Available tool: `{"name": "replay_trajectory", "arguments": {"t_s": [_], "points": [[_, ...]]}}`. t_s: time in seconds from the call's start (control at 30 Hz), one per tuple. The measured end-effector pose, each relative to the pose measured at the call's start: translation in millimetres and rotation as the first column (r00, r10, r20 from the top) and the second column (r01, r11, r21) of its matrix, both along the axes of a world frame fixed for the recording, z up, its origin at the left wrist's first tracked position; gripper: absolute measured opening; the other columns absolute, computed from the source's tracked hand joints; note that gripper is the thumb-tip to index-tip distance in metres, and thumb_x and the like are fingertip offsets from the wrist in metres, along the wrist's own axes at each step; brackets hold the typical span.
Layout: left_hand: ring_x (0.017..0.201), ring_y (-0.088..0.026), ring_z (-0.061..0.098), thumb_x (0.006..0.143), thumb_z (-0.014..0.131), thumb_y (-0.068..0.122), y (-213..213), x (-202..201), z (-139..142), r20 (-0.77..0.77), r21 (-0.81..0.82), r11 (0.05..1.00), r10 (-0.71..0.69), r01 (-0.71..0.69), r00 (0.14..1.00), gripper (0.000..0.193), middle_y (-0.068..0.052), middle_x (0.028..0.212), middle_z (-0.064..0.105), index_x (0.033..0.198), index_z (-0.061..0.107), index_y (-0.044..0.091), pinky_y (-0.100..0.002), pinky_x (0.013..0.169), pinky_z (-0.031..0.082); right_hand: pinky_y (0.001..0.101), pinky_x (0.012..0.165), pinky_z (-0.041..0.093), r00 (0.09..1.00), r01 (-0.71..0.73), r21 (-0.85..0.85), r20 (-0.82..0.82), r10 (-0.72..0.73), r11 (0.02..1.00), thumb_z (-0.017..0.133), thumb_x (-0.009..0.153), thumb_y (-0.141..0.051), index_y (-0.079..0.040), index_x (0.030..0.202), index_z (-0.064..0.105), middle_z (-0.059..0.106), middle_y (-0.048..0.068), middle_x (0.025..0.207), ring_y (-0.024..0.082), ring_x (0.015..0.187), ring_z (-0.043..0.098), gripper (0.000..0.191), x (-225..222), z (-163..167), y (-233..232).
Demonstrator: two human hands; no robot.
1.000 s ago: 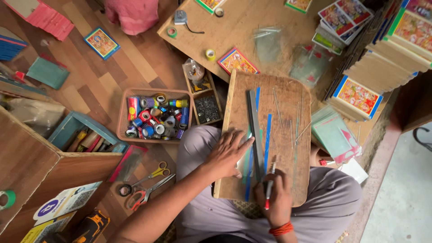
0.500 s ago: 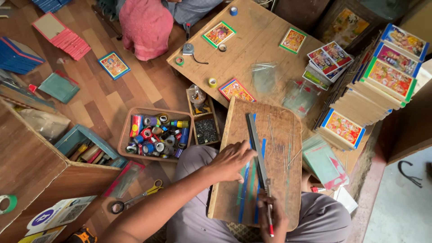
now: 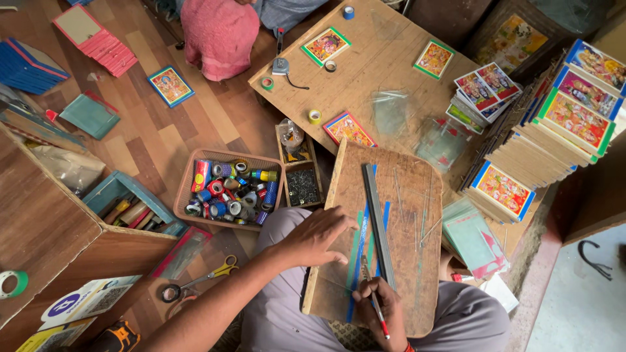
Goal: The person sits cross-legged on the floor with a wooden board on their lap and cuts clear plastic sheets into strips. They align a steel ruler along the sheet, score it with a handheld cutter, snap the cut piece free, and set finished strips aside, repeating for several sheets.
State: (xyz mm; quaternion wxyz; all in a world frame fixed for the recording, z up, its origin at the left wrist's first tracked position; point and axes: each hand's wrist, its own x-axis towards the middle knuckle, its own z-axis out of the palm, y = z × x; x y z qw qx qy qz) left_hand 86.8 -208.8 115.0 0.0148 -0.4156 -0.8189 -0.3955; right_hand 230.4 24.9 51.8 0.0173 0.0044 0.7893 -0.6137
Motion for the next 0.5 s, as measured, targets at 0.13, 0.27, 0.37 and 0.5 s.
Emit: {"name": "replay_trajectory", "arguments": {"t_s": [0.13, 0.27, 0.37, 0.5], "points": [[0.117, -0.032, 0.055, 0.07, 0.091, 0.026, -6.0, -1.7, 0.9, 0.023, 0.029, 0.999, -0.023, 0.022, 0.999, 0.074, -0.009, 0.12, 0.054, 0.129, 0.05, 0.012, -0.044, 0.097, 0.044, 0.0243, 0.068, 0.05, 0.999, -0.022, -0.018, -0.038, 0.021, 1.0, 0.072, 0.083, 0.008, -0.005, 0.083, 0.056, 0.066, 0.002, 0.082, 0.009, 0.074, 0.06, 0.021, -2.4, -14.7, 1.3], [0.109, -0.033, 0.059, 0.074, 0.088, 0.026, -13.5, -2.9, 1.8, 0.06, 0.067, 0.998, -0.002, -0.002, 0.998, 0.067, -0.01, 0.115, 0.059, 0.128, 0.051, 0.011, -0.045, 0.091, 0.047, 0.0256, 0.076, 0.051, 0.991, -0.112, -0.122, -0.092, 0.101, 0.986, 0.07, 0.081, 0.013, -0.004, 0.086, 0.064, 0.069, 0.005, 0.089, 0.012, 0.085, 0.066, 0.019, -6.0, -37.9, 16.8], [0.105, -0.031, 0.067, 0.092, 0.077, 0.021, -23.1, 0.3, -8.4, 0.081, 0.136, 0.981, 0.128, -0.139, 0.988, 0.041, -0.009, 0.112, 0.066, 0.125, 0.055, 0.012, -0.041, 0.087, 0.052, 0.0364, 0.08, 0.061, 0.939, 0.213, -0.538, 0.342, -0.02, 0.816, 0.066, 0.076, 0.014, -0.002, 0.086, 0.065, 0.069, 0.005, 0.092, 0.019, 0.089, 0.071, 0.019, -30.8, -37.6, 38.1], [0.081, -0.022, 0.074, 0.099, 0.064, 0.02, -11.7, 9.9, -42.5, 0.556, 0.078, 0.889, 0.336, -0.45, 0.76, 0.02, -0.008, 0.093, 0.073, 0.117, 0.061, 0.011, -0.035, 0.067, 0.055, 0.0363, 0.063, 0.048, 0.99, 0.119, 0.612, -0.01, -0.143, 0.782, 0.075, 0.089, -0.007, -0.005, 0.09, 0.067, 0.065, 0.011, 0.075, 0.024, 0.066, 0.063, 0.008, -53.2, 10.0, 91.0]]}}
